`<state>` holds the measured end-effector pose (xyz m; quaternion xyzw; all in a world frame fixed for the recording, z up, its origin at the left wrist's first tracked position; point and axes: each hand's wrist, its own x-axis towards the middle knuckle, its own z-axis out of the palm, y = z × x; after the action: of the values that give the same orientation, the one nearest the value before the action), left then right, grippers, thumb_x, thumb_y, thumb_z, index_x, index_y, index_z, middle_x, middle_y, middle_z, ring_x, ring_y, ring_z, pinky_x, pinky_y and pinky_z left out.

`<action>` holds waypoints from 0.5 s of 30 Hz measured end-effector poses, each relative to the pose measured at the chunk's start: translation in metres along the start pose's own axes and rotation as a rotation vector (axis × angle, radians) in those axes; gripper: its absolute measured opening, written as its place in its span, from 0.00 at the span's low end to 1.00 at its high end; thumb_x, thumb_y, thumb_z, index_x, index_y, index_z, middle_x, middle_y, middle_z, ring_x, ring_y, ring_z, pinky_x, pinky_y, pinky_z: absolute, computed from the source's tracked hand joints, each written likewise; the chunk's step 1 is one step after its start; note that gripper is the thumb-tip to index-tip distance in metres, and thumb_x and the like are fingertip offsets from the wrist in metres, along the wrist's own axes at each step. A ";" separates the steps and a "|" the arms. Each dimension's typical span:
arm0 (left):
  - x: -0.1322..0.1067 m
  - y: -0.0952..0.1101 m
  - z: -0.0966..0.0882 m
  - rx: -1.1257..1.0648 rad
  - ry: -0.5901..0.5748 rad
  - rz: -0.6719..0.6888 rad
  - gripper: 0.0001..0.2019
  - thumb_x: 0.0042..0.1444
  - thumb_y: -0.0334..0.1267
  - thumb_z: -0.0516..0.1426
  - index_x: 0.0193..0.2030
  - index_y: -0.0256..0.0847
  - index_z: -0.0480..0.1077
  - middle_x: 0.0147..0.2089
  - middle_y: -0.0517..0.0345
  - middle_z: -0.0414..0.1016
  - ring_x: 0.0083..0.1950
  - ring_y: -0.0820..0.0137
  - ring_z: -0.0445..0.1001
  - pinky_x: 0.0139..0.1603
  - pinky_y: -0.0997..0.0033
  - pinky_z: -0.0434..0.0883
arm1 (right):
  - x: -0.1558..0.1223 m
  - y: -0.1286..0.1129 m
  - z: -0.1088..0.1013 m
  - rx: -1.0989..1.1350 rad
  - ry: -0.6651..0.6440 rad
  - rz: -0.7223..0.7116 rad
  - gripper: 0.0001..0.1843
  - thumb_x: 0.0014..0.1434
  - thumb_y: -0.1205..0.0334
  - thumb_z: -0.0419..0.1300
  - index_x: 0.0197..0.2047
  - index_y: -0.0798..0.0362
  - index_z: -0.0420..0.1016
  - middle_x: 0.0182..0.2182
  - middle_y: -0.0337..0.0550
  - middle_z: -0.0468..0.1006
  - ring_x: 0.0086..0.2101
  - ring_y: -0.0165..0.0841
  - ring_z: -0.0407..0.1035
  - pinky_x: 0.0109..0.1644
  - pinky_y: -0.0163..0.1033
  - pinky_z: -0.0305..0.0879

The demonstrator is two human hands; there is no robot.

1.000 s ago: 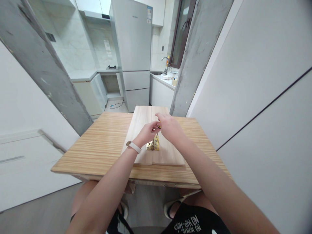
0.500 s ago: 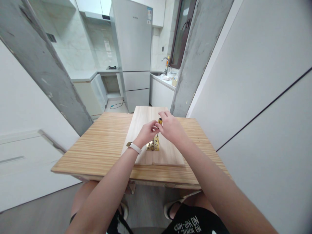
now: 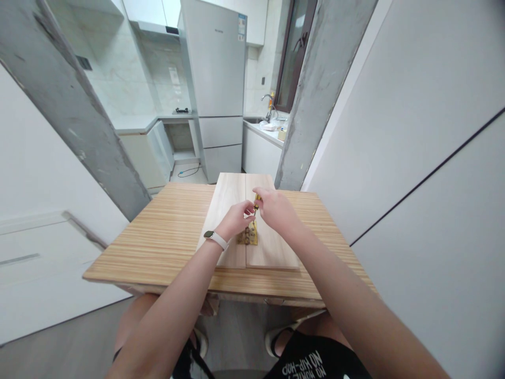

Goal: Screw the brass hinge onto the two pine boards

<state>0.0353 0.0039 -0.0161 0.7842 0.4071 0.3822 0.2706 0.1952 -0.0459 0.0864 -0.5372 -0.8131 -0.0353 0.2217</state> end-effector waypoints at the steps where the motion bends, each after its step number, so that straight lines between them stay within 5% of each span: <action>1: -0.001 -0.003 0.003 0.040 -0.017 0.002 0.10 0.55 0.29 0.62 0.44 0.41 0.72 0.41 0.56 0.79 0.42 0.68 0.78 0.42 0.69 0.73 | 0.000 0.001 0.000 0.011 -0.003 -0.002 0.16 0.69 0.69 0.56 0.58 0.53 0.73 0.47 0.53 0.82 0.48 0.40 0.76 0.52 0.40 0.65; 15: -0.002 -0.004 0.021 0.294 -0.082 -0.013 0.06 0.60 0.26 0.58 0.40 0.39 0.74 0.39 0.50 0.82 0.45 0.61 0.80 0.48 0.66 0.73 | -0.008 0.004 -0.001 0.072 -0.063 -0.065 0.24 0.60 0.81 0.56 0.57 0.55 0.73 0.50 0.53 0.78 0.48 0.39 0.74 0.50 0.40 0.66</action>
<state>0.0500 0.0021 -0.0321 0.8277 0.4522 0.2844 0.1718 0.2020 -0.0512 0.0833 -0.5032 -0.8373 0.0038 0.2137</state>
